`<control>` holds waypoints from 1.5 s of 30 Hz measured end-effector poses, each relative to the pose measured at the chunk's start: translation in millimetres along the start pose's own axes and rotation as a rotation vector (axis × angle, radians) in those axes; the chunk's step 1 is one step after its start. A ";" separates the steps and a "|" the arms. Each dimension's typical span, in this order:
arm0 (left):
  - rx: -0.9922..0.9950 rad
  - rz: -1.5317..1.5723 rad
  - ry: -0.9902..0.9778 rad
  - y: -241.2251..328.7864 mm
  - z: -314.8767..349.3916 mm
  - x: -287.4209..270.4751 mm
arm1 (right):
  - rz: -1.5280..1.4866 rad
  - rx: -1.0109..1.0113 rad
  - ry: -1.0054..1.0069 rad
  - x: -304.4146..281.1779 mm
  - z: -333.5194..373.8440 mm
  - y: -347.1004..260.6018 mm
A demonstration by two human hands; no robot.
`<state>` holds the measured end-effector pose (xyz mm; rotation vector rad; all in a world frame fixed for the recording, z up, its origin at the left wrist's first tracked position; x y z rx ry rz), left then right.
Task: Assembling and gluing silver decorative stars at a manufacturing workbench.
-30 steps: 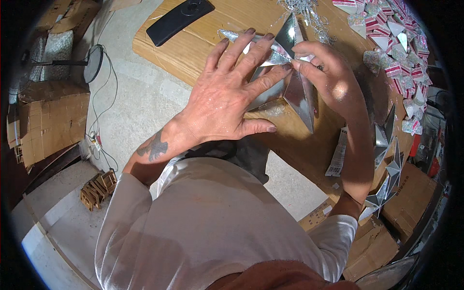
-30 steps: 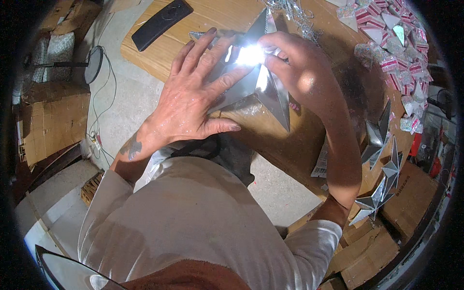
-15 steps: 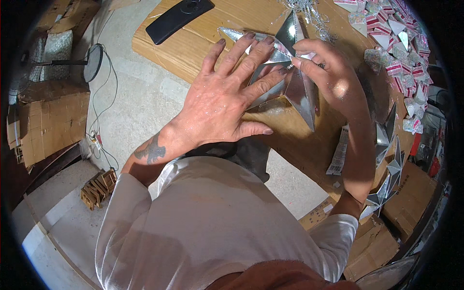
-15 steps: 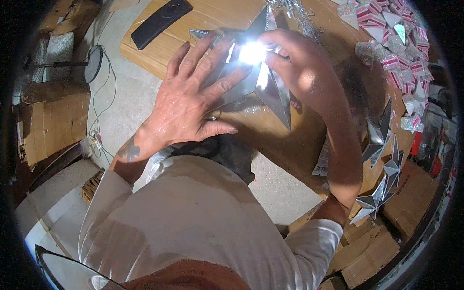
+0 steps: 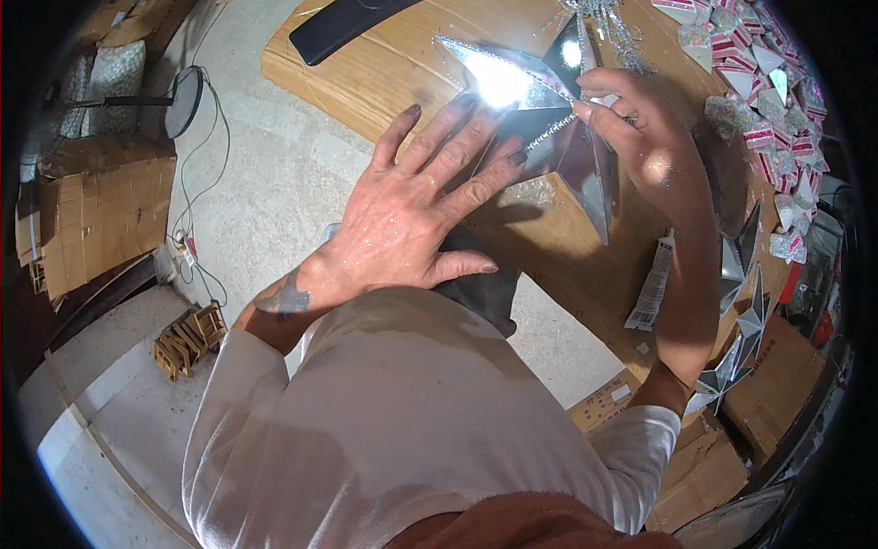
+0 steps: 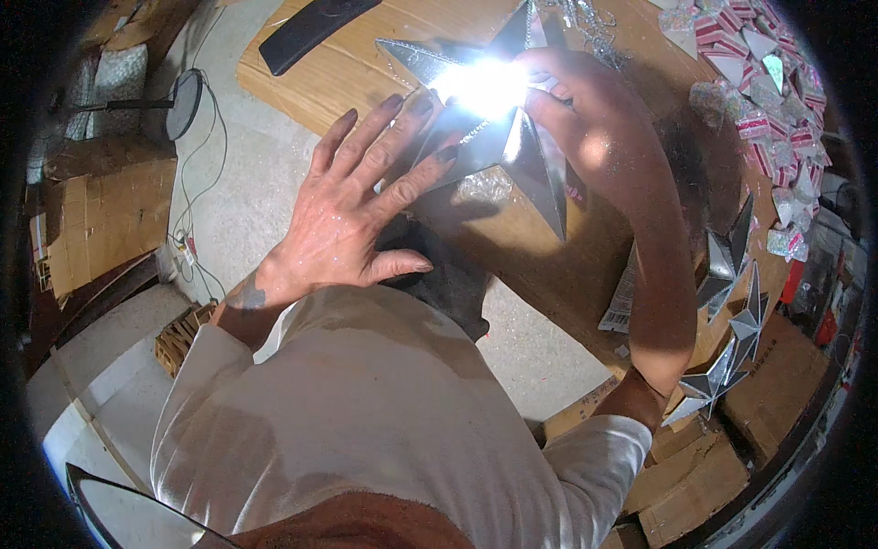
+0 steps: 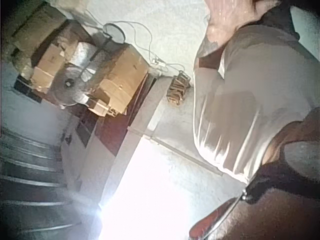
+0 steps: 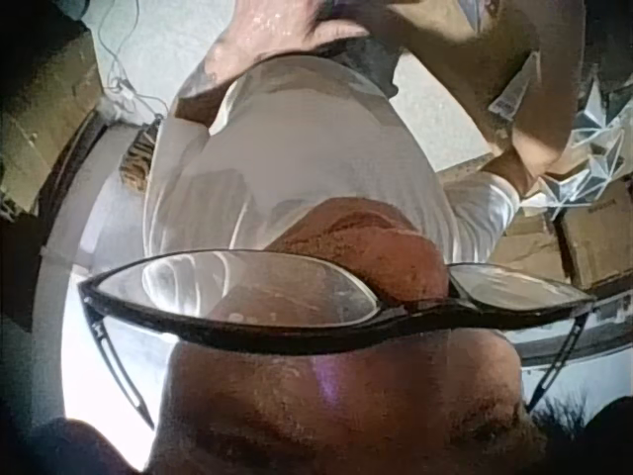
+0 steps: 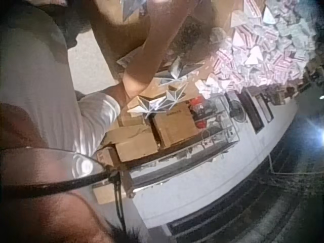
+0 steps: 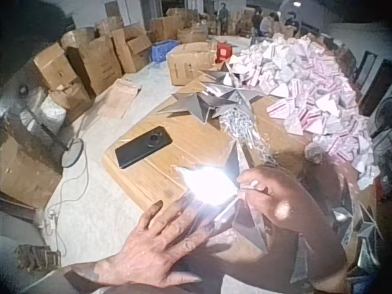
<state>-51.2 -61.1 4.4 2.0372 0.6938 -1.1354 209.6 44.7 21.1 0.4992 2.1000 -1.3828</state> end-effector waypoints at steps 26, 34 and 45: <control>-0.023 0.024 0.164 -4.6 51.0 -5.2 | -0.145 -0.045 -0.051 3.2 0.7 5.7; -0.015 0.064 0.181 -4.6 56.5 -4.3 | -0.064 -0.095 -0.119 1.4 -1.9 0.7; -0.307 0.371 0.444 -8.1 57.4 10.9 | -0.114 -0.086 -0.145 -2.3 0.2 5.6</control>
Point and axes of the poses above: each hand's wrist, its own z-axis away from the middle knuckle, its own x-axis out of the palm, y = z × x, the point moved 3 cm from there along -z, towards the middle knuckle, and after that the axes turned 15 degrees about y, right-handed, at the moved point
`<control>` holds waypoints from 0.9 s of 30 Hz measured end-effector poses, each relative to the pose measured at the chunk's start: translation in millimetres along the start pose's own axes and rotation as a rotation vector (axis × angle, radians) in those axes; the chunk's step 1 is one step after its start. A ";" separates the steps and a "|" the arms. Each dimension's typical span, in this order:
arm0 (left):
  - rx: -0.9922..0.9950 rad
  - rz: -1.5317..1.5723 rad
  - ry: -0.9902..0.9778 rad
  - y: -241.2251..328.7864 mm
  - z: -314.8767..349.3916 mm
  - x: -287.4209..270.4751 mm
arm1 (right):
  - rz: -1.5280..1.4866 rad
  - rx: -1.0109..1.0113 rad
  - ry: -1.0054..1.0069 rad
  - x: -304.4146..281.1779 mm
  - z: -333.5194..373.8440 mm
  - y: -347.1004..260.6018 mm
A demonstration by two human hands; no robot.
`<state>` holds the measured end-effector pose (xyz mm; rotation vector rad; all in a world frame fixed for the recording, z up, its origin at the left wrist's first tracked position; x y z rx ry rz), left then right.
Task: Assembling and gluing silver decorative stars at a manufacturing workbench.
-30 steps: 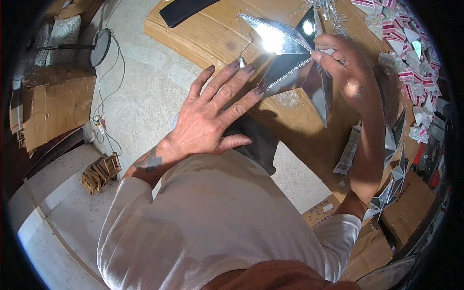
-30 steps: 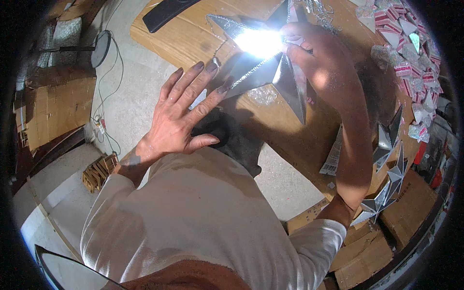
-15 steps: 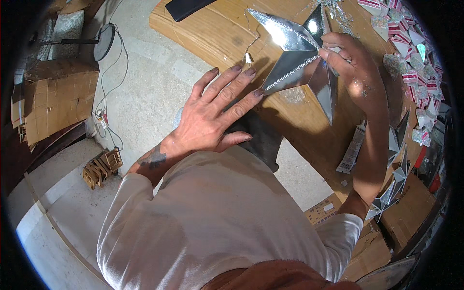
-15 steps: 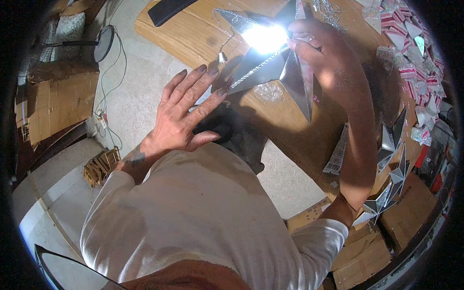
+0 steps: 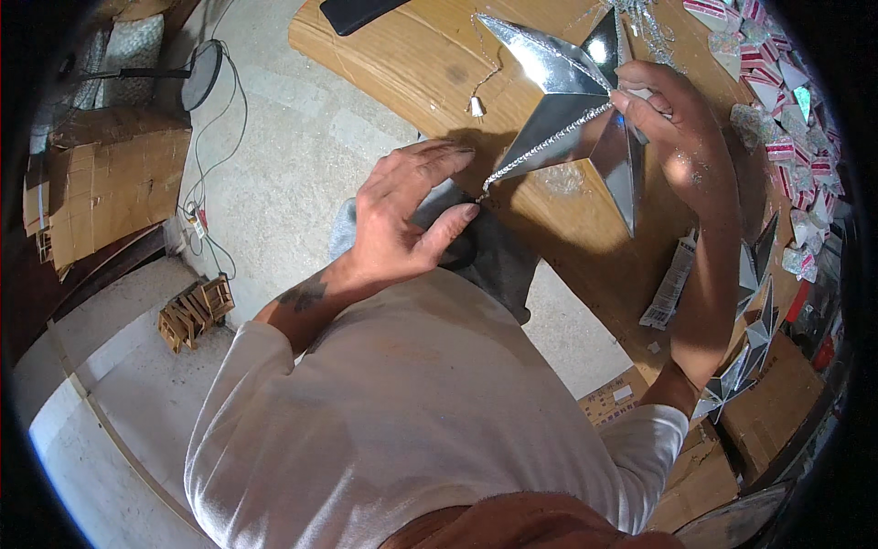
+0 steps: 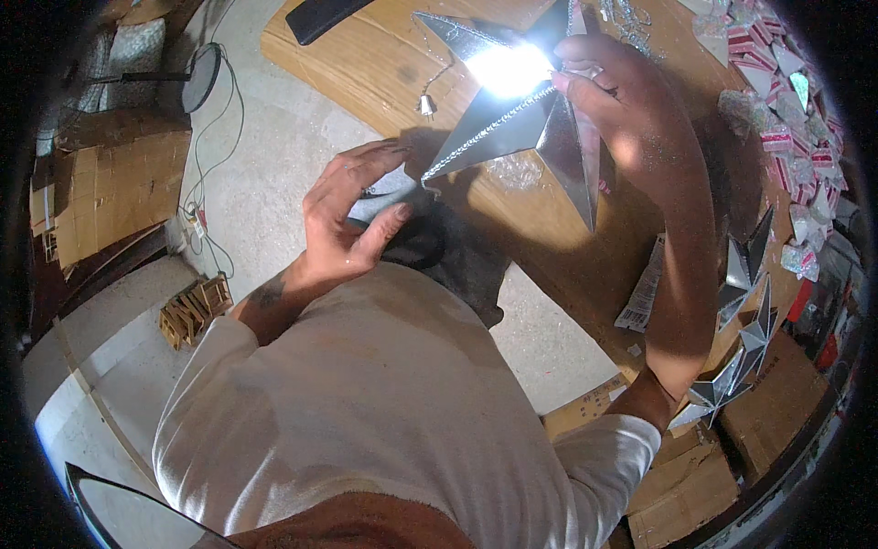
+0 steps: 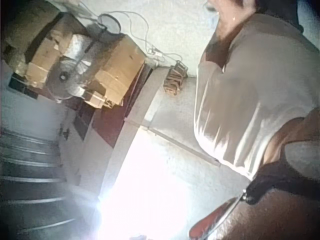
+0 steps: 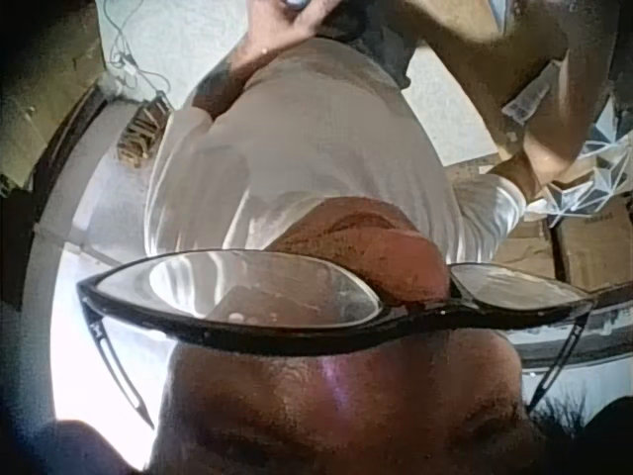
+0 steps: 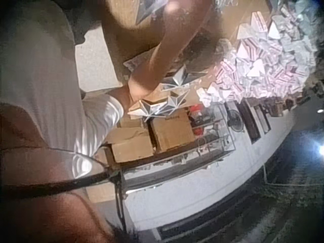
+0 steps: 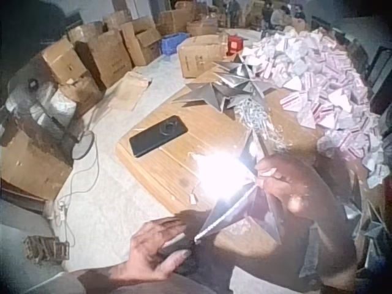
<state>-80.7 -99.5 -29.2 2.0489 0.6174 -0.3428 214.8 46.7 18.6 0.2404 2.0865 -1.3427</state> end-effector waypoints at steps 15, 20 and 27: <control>-0.020 0.030 0.167 6.6 -4.3 21.7 | -0.128 0.201 0.028 3.5 3.9 5.8; 0.034 0.012 0.193 6.7 -2.5 20.9 | -0.110 0.271 -0.004 4.3 0.5 2.7; 0.055 -0.013 0.180 8.3 -4.9 17.0 | -0.082 0.304 0.030 4.7 0.2 1.2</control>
Point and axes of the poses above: each hand's wrist, its own z-axis away from the middle knuckle, its own x-axis out of the palm, y = z × x, the point moved 3 cm from there along -z, towards the middle knuckle, and after that the axes turned 15 degrees about y, right-handed, at the moved point
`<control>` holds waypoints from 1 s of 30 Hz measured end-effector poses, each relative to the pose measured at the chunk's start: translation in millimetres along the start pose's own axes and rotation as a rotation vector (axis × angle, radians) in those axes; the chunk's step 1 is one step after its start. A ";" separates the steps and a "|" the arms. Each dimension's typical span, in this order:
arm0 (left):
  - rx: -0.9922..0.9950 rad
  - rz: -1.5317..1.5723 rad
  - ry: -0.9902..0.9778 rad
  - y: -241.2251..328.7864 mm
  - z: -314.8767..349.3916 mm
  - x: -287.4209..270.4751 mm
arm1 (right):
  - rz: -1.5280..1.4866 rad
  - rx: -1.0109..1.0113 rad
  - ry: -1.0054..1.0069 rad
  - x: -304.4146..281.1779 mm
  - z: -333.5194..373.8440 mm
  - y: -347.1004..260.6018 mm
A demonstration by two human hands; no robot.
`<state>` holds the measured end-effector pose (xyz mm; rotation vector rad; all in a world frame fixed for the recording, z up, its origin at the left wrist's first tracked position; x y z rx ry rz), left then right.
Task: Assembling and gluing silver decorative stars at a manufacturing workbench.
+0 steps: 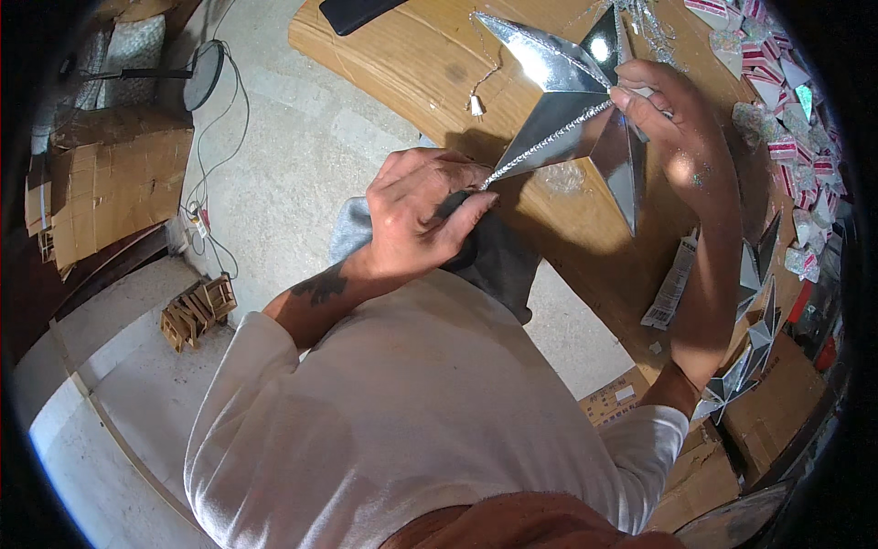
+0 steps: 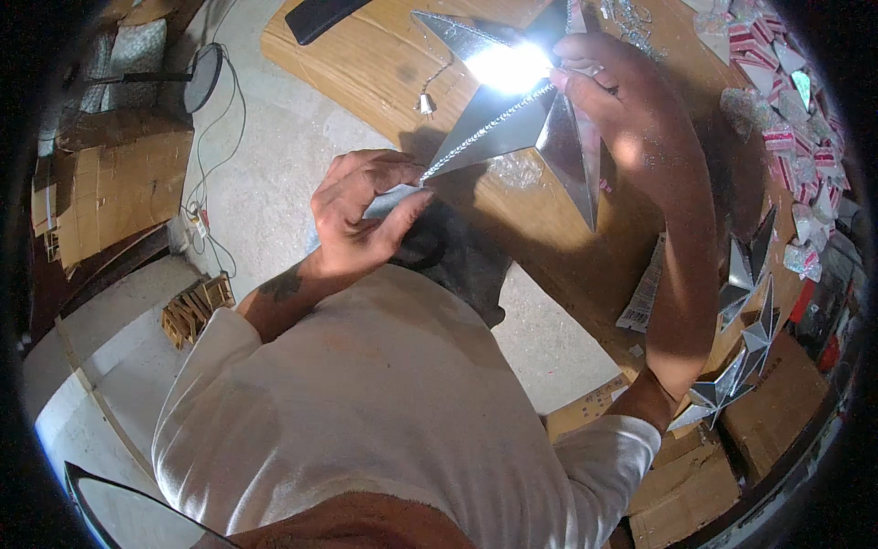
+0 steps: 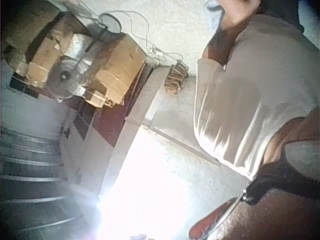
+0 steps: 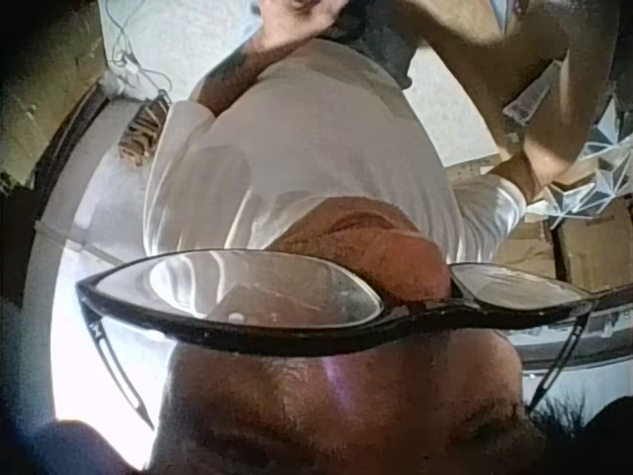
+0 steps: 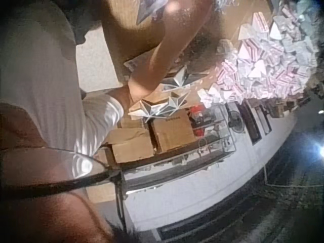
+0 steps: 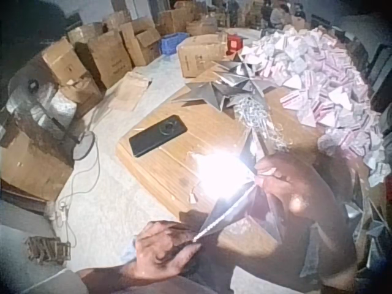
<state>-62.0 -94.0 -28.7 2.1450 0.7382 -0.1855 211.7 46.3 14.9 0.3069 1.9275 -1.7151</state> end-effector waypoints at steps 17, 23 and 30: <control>0.207 -0.161 -0.055 2.5 -1.4 -6.5 | 0.023 -0.241 0.166 -23.1 1.4 -10.0; 0.069 -0.082 -0.069 4.8 -16.7 23.8 | 0.084 0.005 0.316 -42.8 17.0 40.5; 0.017 -0.124 -0.045 -0.5 -39.8 29.5 | 0.172 0.076 0.334 -37.5 29.2 34.8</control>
Point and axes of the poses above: each hand's wrist, its own z-axis away from the middle knuckle, its own x-axis out of the palm, y = z × x, the point moved 3 cm from there along -z, towards the middle knuckle, and after that the axes turned 15 degrees about y, right-handed, at the moved point
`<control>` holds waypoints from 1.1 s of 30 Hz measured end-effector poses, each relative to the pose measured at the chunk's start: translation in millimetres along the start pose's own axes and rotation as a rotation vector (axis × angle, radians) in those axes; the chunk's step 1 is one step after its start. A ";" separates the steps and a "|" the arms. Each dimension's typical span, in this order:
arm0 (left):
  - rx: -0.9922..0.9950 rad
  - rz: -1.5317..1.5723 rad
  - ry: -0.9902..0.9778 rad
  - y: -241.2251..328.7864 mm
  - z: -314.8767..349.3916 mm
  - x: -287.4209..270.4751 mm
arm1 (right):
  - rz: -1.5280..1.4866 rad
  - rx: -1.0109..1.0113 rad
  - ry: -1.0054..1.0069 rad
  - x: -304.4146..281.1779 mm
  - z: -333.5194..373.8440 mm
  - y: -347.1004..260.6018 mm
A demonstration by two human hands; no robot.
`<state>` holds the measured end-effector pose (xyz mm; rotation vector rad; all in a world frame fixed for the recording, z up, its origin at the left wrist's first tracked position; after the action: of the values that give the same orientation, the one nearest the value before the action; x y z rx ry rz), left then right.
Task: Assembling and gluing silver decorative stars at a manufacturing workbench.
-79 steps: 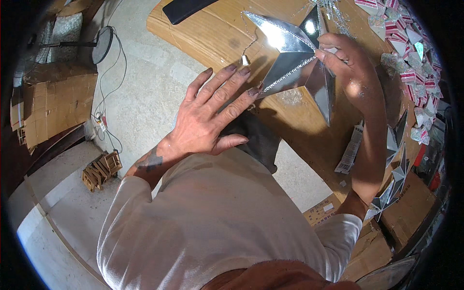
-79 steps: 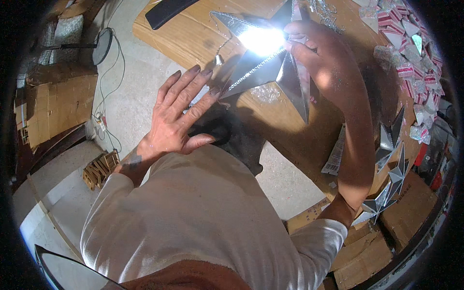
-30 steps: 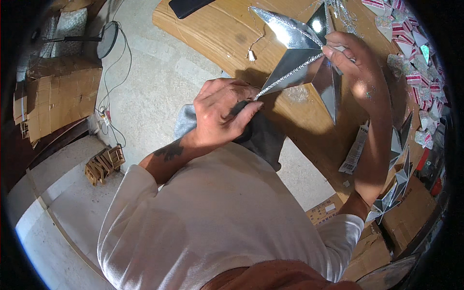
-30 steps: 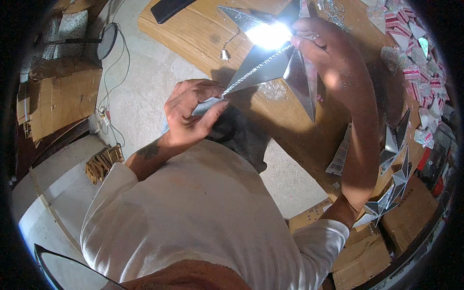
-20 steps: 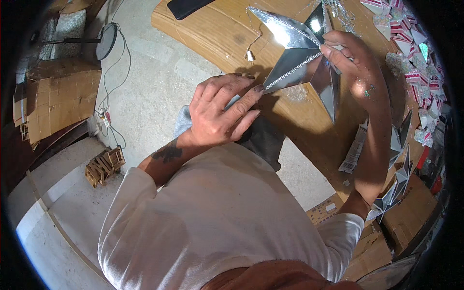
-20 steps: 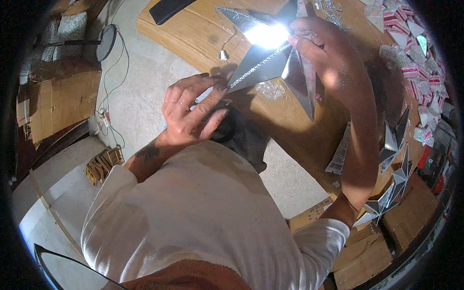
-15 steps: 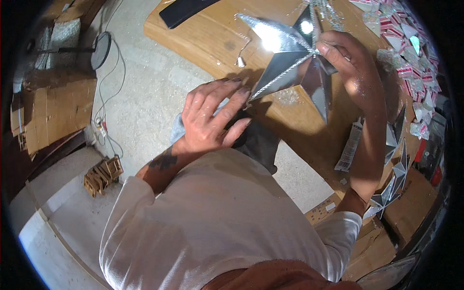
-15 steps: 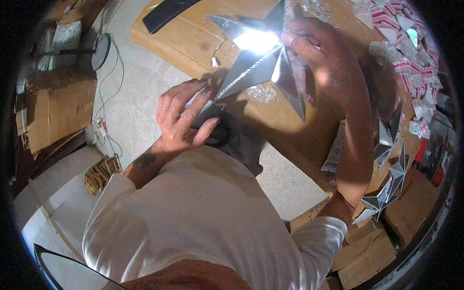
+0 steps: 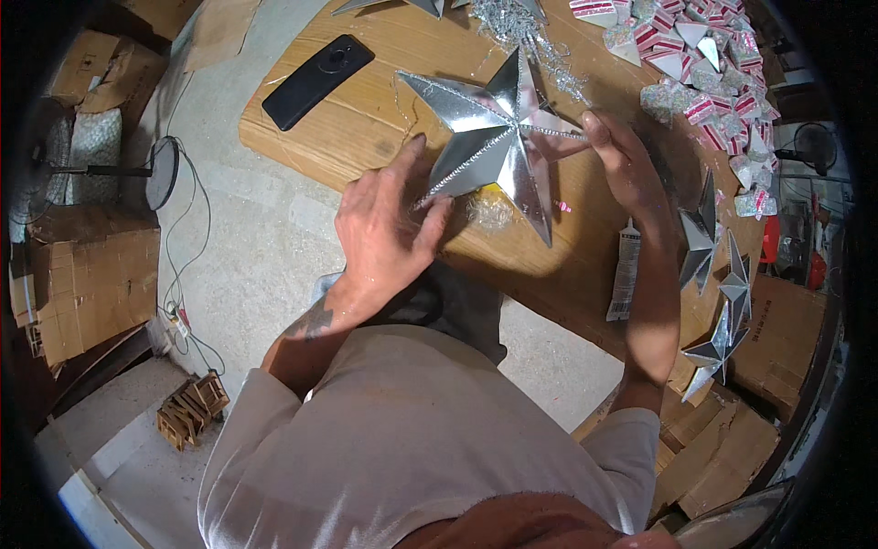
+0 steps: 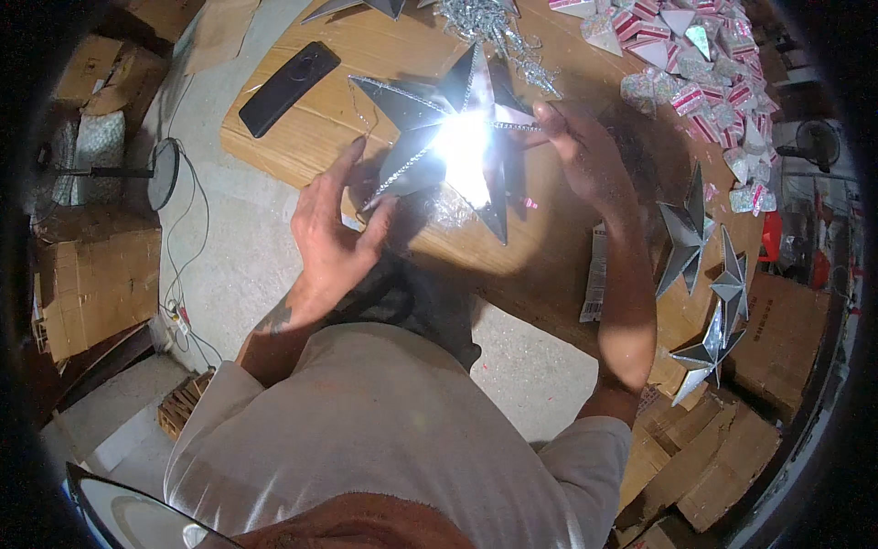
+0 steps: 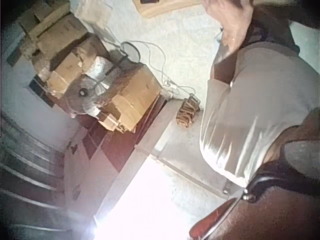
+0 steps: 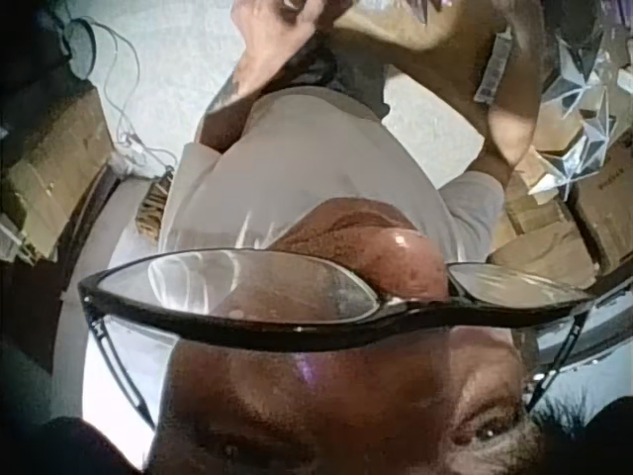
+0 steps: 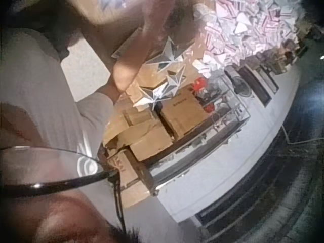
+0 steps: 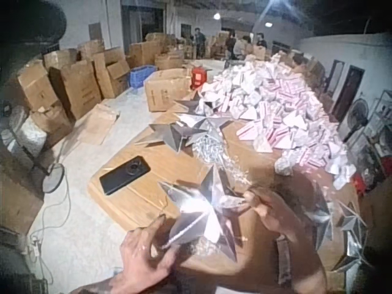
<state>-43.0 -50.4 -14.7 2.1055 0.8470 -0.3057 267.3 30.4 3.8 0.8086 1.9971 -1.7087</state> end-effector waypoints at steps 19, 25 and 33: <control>-0.100 0.243 -0.242 -48.9 -77.5 12.5 | -0.139 0.124 0.249 14.6 87.2 1.3; 0.205 0.121 0.116 -45.5 -51.4 -8.1 | -0.130 0.347 0.818 -33.5 206.8 11.1; 0.377 0.296 0.012 -1.1 4.4 -1.0 | 0.381 0.484 0.776 -56.3 232.7 68.2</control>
<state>-44.2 -53.8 -17.7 2.5467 0.4991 -0.3134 336.8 -201.4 -54.6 2.1291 1.6389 -1.8130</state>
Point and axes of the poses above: each hand's wrist, its own z-axis away from the middle knuckle, its own x-axis out of the palm, y = z × x, the point moved 3 cm from there along -z, towards the middle knuckle, and after that the axes turned 15 degrees about y, right-handed, at the moved point
